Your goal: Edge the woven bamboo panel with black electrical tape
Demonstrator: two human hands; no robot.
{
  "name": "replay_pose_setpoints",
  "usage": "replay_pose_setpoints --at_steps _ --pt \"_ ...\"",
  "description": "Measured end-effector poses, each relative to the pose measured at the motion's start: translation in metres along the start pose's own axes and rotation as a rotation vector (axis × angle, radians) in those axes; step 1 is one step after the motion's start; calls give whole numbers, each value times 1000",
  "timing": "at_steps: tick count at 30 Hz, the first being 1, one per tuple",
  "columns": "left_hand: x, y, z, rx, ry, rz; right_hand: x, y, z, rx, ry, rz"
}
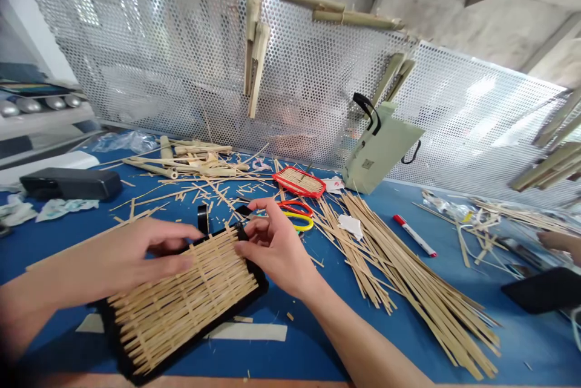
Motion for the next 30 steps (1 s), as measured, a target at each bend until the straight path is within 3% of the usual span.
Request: replay_pose_setpoints --at_steps 3,6,8,12,16,30 --pt "-25 26 17 148 -43 64 0 2 -6 -15 -73 -29" --pt "-20 43 33 250 -119 54 8 8 -19 -45 -163 -107" --pt "-11 46 40 281 -141 34 9 11 -17 29 -200 -92" --pt "-3 46 51 307 -127 2 2 9 -8 218 -381 -12" --pt "-6 45 54 305 -122 -3 1 7 -3 285 -529 -10" --pt "-13 41 52 266 -62 34 9 7 -1 217 -616 -66"
Point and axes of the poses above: each hand's wrist, its own y-axis towards the middle knuckle, its own z-axis out of the palm, x = y × z, the point moved 9 cm from there along y, towards the middle knuckle, and after that the axes turned 13 degrees about -z, right-handed, at the moved point
